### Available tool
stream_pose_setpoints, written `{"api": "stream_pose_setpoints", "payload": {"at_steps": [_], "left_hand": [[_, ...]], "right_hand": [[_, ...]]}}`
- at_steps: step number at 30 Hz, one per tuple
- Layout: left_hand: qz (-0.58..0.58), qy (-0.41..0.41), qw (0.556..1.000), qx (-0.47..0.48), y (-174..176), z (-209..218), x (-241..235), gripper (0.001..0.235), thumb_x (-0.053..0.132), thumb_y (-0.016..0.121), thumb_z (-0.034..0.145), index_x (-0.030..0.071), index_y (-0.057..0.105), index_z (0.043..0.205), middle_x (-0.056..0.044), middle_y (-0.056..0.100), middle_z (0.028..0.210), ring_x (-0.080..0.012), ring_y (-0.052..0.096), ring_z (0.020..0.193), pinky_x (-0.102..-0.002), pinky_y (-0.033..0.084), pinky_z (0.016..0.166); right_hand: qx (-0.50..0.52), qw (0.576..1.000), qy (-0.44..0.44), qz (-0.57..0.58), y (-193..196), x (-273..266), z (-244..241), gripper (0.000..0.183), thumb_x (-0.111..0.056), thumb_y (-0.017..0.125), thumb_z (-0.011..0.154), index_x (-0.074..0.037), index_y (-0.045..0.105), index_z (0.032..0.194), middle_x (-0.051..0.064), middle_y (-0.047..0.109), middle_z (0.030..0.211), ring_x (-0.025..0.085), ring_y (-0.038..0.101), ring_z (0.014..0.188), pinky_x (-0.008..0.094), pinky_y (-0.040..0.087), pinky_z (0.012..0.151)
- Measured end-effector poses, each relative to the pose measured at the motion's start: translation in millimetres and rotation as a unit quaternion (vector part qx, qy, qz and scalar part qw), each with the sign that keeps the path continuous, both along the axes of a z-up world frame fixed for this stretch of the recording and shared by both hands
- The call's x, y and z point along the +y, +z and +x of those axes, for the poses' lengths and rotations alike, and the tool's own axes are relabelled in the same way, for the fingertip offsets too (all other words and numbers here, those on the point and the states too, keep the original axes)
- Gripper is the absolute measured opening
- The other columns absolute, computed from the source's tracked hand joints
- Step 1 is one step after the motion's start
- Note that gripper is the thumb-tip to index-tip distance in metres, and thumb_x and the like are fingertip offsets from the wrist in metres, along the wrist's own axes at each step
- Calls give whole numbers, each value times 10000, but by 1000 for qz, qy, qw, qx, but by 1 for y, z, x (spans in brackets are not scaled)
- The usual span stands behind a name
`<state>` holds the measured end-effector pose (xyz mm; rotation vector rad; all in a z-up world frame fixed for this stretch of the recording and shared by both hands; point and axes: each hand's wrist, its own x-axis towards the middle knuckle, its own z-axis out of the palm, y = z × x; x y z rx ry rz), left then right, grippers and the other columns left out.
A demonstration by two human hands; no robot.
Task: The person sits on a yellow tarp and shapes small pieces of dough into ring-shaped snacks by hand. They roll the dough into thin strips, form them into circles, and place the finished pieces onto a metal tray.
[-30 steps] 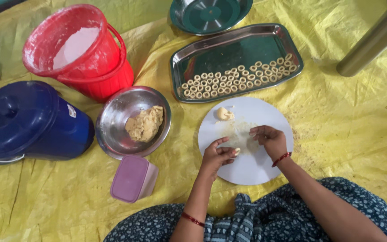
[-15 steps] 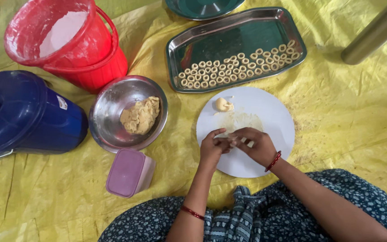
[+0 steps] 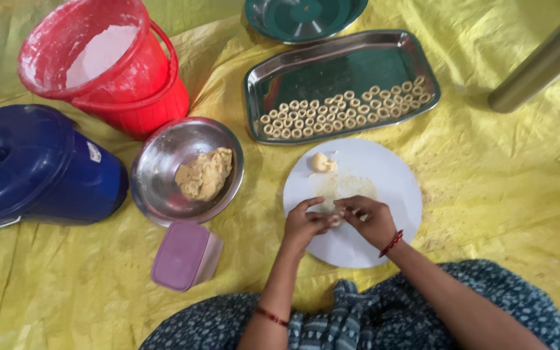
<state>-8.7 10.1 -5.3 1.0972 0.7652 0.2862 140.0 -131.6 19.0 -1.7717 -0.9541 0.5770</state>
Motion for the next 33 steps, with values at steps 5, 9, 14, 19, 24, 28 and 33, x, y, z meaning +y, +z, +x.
{"api": "stream_pose_setpoints", "payload": {"at_steps": [5, 9, 14, 19, 24, 28, 33], "left_hand": [[94, 81, 990, -65, 27, 21, 97, 528, -37, 761, 796, 65, 622, 1295, -84, 764, 947, -127, 698, 730, -259, 552, 598], [375, 168, 911, -30, 67, 71, 204, 282, 16, 712, 905, 66, 687, 1182, -57, 774, 926, -129, 732, 790, -263, 573, 695], [605, 78, 777, 156, 53, 119, 275, 275, 61, 712, 897, 130, 719, 1163, -79, 782, 926, -257, 752, 863, -391, 585, 752], [612, -25, 743, 271, -1, 143, 313, 249, 69, 630, 937, 196, 783, 1086, -91, 767, 941, -291, 742, 897, -424, 592, 788], [511, 1, 806, 298, -29, 154, 335, 145, 143, 632, 974, 108, 753, 1048, -125, 770, 958, -310, 741, 904, -435, 583, 825], [641, -22, 716, 277, -25, 150, 340, 246, 44, 642, 856, 136, 771, 1044, -143, 749, 1019, -349, 719, 933, -458, 577, 802], [653, -59, 701, 281, -14, 152, 334, 308, 41, 647, 901, 157, 761, 1163, -178, 743, 1054, -357, 718, 988, -464, 572, 867]], "right_hand": [[73, 994, -27, 76, -29, -5, 17, 176, 11, 706, 849, -21, 777, 1007, 48, 807, 974, 86, 702, 742, 270, 589, 645], [102, 992, -68, 11, -37, 4, 20, 223, 4, 709, 845, -44, 790, 1047, 49, 802, 823, 80, 718, 671, 260, 604, 630], [84, 983, -142, -75, -12, 13, 12, 170, -93, 757, 864, -80, 806, 1026, 75, 794, 761, 99, 703, 626, 274, 593, 600], [67, 975, -163, -137, 18, 22, 4, 157, -127, 734, 874, -88, 811, 1005, 94, 801, 743, 121, 719, 606, 286, 595, 589], [43, 987, -130, -79, 18, 23, 7, 167, -116, 721, 864, -73, 801, 1005, 65, 818, 904, 100, 767, 686, 267, 623, 632], [65, 984, -134, -100, 8, 23, 8, 167, -119, 725, 871, -68, 803, 1010, 72, 822, 911, 112, 764, 688, 275, 625, 635], [62, 986, -126, -88, 1, 20, 11, 171, -108, 725, 864, -68, 803, 1011, 58, 819, 931, 110, 754, 689, 276, 619, 633]]}}
